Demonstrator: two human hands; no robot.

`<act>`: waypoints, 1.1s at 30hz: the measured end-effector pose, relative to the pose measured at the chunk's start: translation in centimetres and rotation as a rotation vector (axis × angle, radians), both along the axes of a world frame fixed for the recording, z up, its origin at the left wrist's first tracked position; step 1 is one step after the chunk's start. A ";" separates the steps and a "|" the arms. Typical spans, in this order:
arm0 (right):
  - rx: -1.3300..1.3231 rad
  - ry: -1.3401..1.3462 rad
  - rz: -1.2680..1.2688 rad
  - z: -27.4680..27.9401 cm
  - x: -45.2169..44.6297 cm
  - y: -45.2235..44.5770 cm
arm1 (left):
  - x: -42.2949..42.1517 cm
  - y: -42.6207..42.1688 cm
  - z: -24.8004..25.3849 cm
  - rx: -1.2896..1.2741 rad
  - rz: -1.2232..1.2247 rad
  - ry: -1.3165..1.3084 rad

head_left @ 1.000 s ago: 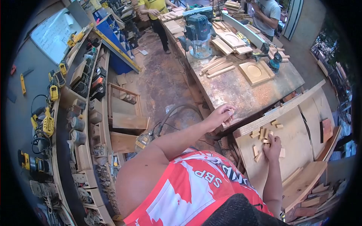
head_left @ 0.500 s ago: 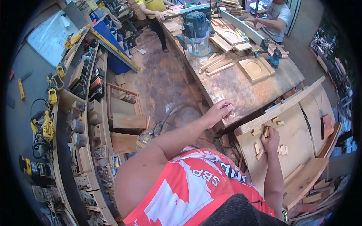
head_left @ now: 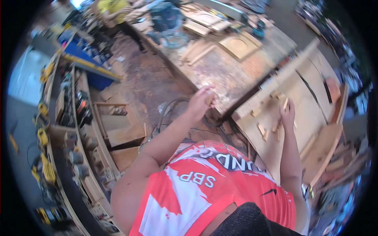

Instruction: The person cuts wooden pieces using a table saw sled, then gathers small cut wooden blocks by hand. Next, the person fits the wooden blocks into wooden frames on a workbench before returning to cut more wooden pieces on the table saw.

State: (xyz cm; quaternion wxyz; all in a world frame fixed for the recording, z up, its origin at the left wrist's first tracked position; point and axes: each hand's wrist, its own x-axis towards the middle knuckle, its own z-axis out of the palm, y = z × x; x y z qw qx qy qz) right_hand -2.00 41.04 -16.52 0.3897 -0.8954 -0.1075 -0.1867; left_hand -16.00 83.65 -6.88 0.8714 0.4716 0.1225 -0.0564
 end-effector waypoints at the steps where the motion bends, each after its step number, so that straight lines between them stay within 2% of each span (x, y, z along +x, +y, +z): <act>1: 0.174 0.043 -0.039 2.0 -0.8 0.5 | 0.3 -0.6 0.0 -0.011 -0.055 0.023; 3: 0.953 0.362 0.005 6.2 -2.4 2.3 | 1.4 -2.2 0.4 -0.289 -0.083 0.029; 5: 1.059 0.378 0.164 9.2 -4.6 4.4 | 2.7 -4.7 0.7 -0.364 -0.187 0.048; 7: 1.095 0.328 0.298 10.3 -6.5 6.1 | 3.9 -7.7 0.9 -0.473 -0.308 0.009; 8: 1.101 0.306 0.243 10.8 -7.5 6.3 | 4.4 -9.3 1.2 -0.478 -0.360 0.031; 10: 1.020 0.297 0.264 10.9 -8.3 5.5 | 4.9 -12.3 2.0 -0.363 -0.517 -0.004; 11: 1.024 0.285 0.219 10.4 -8.4 4.0 | 4.9 -13.7 2.5 -0.301 -0.577 0.005; 12: 0.883 0.282 0.073 9.4 -8.6 2.6 | 5.0 -15.0 2.4 -0.306 -0.612 0.021; 13: 0.742 0.288 -0.066 8.4 -9.0 1.4 | 4.9 -16.2 2.1 -0.162 -0.670 0.037; 14: 0.748 0.291 -0.096 7.4 -9.5 0.4 | 5.0 -17.3 1.8 -0.016 -0.724 0.048; 15: 0.639 0.241 -0.121 6.5 -10.1 -0.4 | 5.3 -18.1 0.4 0.097 -0.767 0.035; 16: 0.529 0.194 -0.141 5.5 -10.6 -1.2 | 5.3 -18.9 -0.4 0.098 -0.784 0.046; 18: 0.506 0.200 -0.161 4.7 -11.7 -1.4 | 5.1 -20.4 -1.5 0.492 -0.810 -0.110; 20: 0.485 0.205 -0.173 4.2 -12.4 -1.2 | 5.7 -21.3 -4.4 0.584 -0.822 -0.161; 22: 0.496 0.206 -0.187 4.3 -12.8 -0.8 | 6.4 -21.9 -8.2 0.814 -0.684 -0.385; 23: 0.502 0.213 -0.183 4.4 -13.0 -0.9 | 6.1 -22.0 -7.8 0.820 -0.683 -0.377; 25: 0.738 0.328 -0.232 4.6 -12.8 -0.4 | 5.6 -21.7 -4.9 0.448 -0.723 -0.174; 26: 0.745 0.337 -0.200 4.4 -12.6 -0.2 | 5.4 -21.2 -3.6 0.462 -0.693 -0.166; 28: 1.321 0.407 -0.043 4.0 -12.2 0.2 | 4.7 -19.7 -1.3 0.373 -0.694 -0.196; 29: 1.332 0.430 -0.001 4.7 -12.1 1.3 | 4.3 -18.5 -0.8 0.370 -0.634 -0.260; 31: 1.498 0.465 0.265 6.8 -12.4 3.4 | 4.0 -15.4 0.8 0.430 -0.506 -0.305; 33: 1.537 0.504 0.379 7.7 -12.1 6.5 | 4.5 -11.8 0.9 0.511 -0.339 -0.376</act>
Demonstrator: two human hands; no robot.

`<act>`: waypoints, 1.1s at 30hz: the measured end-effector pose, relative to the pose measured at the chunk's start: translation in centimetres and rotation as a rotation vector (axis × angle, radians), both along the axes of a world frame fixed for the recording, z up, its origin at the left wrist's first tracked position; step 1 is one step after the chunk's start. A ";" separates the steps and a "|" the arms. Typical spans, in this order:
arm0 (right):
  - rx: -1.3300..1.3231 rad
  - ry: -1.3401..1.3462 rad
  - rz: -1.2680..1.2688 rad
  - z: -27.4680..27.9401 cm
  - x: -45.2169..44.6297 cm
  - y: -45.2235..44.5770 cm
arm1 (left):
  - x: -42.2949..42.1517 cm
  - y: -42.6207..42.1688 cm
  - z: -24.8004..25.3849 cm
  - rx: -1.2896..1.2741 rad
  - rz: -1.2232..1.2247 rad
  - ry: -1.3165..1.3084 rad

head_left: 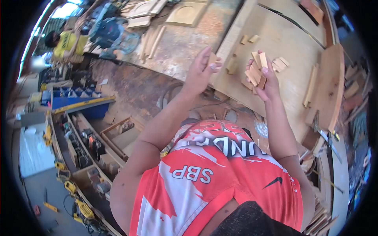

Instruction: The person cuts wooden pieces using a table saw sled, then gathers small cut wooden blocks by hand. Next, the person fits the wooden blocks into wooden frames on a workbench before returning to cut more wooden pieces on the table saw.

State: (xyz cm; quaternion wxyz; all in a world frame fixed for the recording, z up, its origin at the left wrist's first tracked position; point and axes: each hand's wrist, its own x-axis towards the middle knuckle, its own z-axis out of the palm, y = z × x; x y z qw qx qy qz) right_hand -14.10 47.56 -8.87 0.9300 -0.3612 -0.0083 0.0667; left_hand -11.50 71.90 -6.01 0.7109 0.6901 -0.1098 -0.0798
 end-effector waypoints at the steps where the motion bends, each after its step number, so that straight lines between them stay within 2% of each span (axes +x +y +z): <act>1: 0.047 -0.024 0.057 0.5 0.2 1.7 | 0.6 2.1 -0.9 0.012 0.027 -0.011; 3: 0.091 -0.037 0.139 1.5 0.7 5.2 | 1.6 6.5 -3.4 0.111 0.175 0.029; 7: 0.124 -0.002 0.297 2.6 1.2 12.1 | 4.0 14.3 -11.5 0.266 0.300 0.039; 8: 0.091 0.048 0.330 2.7 1.4 13.5 | 4.7 15.7 -13.4 0.436 0.352 -0.077; 9: 0.055 0.097 0.359 2.7 1.7 15.0 | 5.3 16.5 -13.7 0.604 0.402 -0.196; 13: -0.042 0.163 0.353 1.2 3.3 20.4 | 7.9 18.1 -14.4 0.604 0.436 -0.141; 15: -0.123 0.191 0.308 1.1 4.2 22.9 | 10.2 19.7 -15.0 0.791 0.390 -0.385; 18: -0.286 0.281 0.199 -0.8 6.2 26.6 | 14.3 23.0 -15.9 0.862 0.299 -0.464; 22: -0.465 0.393 0.065 -3.9 9.9 30.8 | 18.8 26.5 -16.2 0.710 0.274 -0.496; 23: -0.471 0.409 0.050 -5.0 10.9 31.8 | 20.0 27.7 -16.3 0.662 0.259 -0.589; 24: -0.592 0.328 0.025 -6.2 12.0 32.6 | 21.1 28.7 -16.2 0.610 0.249 -0.684; 26: -0.895 0.119 -0.099 -8.0 14.5 34.3 | 22.5 30.6 -16.0 0.639 0.272 -0.686; 27: -0.902 0.132 -0.101 -8.3 15.6 34.9 | 22.9 31.4 -15.6 0.683 0.306 -0.693; 28: -1.064 0.053 -0.128 -8.5 16.8 35.3 | 23.2 32.0 -15.2 0.639 0.274 -0.559; 29: -1.224 -0.028 -0.154 -8.4 17.6 35.8 | 23.2 32.4 -15.3 0.632 0.262 -0.554; 31: -1.204 0.006 -0.109 -8.2 19.4 36.5 | 22.8 32.5 -15.4 0.635 0.191 -0.669; 33: -1.183 0.039 -0.058 -7.1 20.1 36.9 | 21.8 32.3 -15.8 0.648 0.139 -0.558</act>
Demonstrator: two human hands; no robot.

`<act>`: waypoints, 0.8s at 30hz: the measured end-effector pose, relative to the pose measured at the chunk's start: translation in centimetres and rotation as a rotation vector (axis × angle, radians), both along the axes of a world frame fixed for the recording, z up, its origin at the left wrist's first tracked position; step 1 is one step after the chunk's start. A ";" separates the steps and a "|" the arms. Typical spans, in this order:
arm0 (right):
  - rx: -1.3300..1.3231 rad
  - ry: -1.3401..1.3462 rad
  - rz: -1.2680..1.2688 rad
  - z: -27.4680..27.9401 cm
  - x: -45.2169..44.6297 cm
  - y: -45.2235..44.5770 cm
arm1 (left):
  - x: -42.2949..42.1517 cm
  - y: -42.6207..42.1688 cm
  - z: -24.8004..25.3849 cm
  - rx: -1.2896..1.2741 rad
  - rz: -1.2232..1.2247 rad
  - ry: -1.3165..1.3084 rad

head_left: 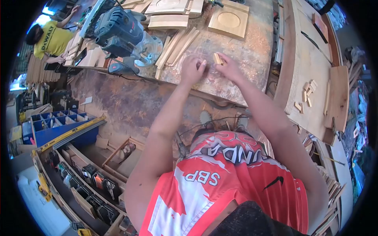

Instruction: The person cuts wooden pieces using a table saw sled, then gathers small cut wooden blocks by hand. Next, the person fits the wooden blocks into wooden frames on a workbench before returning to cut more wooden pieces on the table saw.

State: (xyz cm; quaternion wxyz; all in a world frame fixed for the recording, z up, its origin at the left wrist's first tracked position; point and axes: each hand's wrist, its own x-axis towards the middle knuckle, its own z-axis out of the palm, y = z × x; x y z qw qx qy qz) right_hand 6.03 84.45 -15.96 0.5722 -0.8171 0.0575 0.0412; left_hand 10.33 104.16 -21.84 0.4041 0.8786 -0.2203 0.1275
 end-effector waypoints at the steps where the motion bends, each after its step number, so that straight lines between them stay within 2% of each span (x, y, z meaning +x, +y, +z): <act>1: 0.038 0.113 0.025 0.7 0.2 0.1 | -0.6 -0.1 0.0 0.021 0.000 -0.035; 2: 0.077 0.223 0.050 1.1 0.4 0.2 | -1.0 -0.1 0.1 0.041 0.001 -0.072; 6: 0.157 0.268 0.064 -0.4 0.6 -0.2 | -1.4 0.0 0.2 0.016 0.007 -0.046; 7: 0.234 0.364 0.066 -0.3 0.8 -0.5 | -1.3 0.1 0.2 0.013 0.004 -0.045; 9: 0.312 0.461 0.063 0.2 0.7 -0.5 | -1.2 0.2 0.8 -0.128 -0.185 0.079; 13: 0.203 0.424 0.095 -0.2 0.9 -0.6 | -0.8 -0.7 1.6 -0.080 -0.224 0.018; 15: 0.171 0.407 0.081 -0.5 1.0 -0.9 | -0.5 -0.9 1.7 0.039 -0.274 0.001; 19: 0.054 0.383 0.038 -0.7 0.5 -1.6 | 0.4 -0.1 2.2 0.021 -0.349 0.084; 21: 0.004 0.330 0.032 -0.9 0.0 -2.0 | 0.4 0.4 2.2 -0.080 -0.311 0.178; 24: -0.018 0.413 0.068 -1.5 -0.4 -3.0 | 0.2 1.6 1.6 -0.045 -0.249 0.153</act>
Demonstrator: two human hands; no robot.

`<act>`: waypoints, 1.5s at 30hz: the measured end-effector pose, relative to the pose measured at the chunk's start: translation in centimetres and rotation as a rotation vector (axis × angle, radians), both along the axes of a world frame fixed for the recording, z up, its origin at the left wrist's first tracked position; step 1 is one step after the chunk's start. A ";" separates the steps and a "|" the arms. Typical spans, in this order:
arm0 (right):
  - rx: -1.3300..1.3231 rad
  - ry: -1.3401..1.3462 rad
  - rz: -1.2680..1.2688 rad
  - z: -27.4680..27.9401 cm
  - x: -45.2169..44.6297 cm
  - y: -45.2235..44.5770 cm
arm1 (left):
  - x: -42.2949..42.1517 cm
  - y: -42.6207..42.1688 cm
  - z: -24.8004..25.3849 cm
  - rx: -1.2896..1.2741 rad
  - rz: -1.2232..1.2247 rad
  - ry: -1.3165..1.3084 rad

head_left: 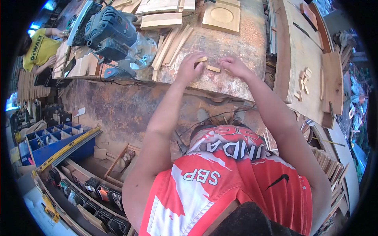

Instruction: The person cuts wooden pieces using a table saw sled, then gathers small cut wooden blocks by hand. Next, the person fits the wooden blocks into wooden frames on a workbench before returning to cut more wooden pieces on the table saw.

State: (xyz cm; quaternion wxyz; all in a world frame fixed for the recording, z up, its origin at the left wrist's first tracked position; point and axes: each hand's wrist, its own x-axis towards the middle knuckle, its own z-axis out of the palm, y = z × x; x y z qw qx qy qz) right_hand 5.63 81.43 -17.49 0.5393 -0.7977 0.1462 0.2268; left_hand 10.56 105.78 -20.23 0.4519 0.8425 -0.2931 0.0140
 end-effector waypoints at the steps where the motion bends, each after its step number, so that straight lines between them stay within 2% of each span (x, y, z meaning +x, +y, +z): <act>1: 0.034 -0.007 -0.009 -0.3 -0.1 -0.2 | 0.2 0.5 -0.7 0.015 -0.009 -0.049; 3: 0.068 -0.016 -0.019 0.0 -0.4 -0.2 | 0.0 0.5 -1.2 0.016 0.018 -0.059; 5: 0.280 0.050 -0.176 0.6 -0.6 -0.1 | -0.4 0.4 -0.7 0.016 0.048 -0.068; 6: 0.279 0.048 -0.176 1.2 -0.7 0.1 | -1.0 0.1 0.7 0.058 0.017 -0.201; 7: 0.431 0.086 -0.278 1.7 -0.9 0.3 | -1.5 -0.3 1.5 0.099 -0.016 -0.333; 8: 0.582 0.122 -0.380 2.0 -1.0 0.4 | -1.6 -0.8 1.8 0.097 -0.019 -0.334; 9: 0.580 0.119 -0.382 1.8 -1.0 0.0 | -1.8 -1.4 1.9 0.115 -0.104 -0.353; 11: 0.800 0.166 -0.357 1.1 -1.2 -0.7 | -2.0 -2.7 1.7 0.155 -0.217 -0.369; 12: 0.799 0.162 -0.356 0.9 -1.4 -0.9 | -1.7 -3.0 0.9 0.154 -0.218 -0.373; 14: 0.990 0.095 -0.375 0.5 -2.1 -1.0 | -1.5 -3.2 0.1 0.270 -0.185 -0.335; 18: 0.910 0.032 -0.387 0.3 -3.0 -1.5 | -1.7 -2.6 1.0 0.263 -0.116 -0.392; 20: 0.966 0.021 -0.325 0.2 -3.1 -1.7 | -2.9 -3.2 2.1 0.045 -0.023 -0.381; 23: 0.992 0.002 -0.380 -0.3 -2.8 -0.8 | -5.4 -5.4 4.5 -0.029 -0.166 -0.333; 31: 0.973 0.020 -0.554 -0.5 -2.3 1.6 | -5.4 -5.1 1.5 0.042 -0.180 -0.303; 37: 0.998 0.035 -0.601 -1.1 -1.9 2.8 | -4.8 -3.5 2.2 0.005 -0.260 -0.397; 39: 1.005 0.052 -0.615 0.2 -2.0 2.9 | -5.1 -2.9 2.5 -0.045 -0.143 -0.270; 40: 0.954 0.015 -0.634 0.9 -2.0 2.8 | -5.2 -2.5 2.2 -0.044 -0.146 -0.271; 42: 0.903 -0.025 -0.654 1.2 -1.8 2.5 | -5.3 -1.5 0.8 0.147 -0.007 -0.040; 43: 0.901 -0.032 -0.647 1.1 -1.7 2.2 | -5.3 -1.2 0.1 0.147 -0.007 -0.041; 45: 0.900 -0.040 -0.637 0.6 -1.3 1.8 | -5.1 -0.9 -0.2 0.293 0.091 -0.212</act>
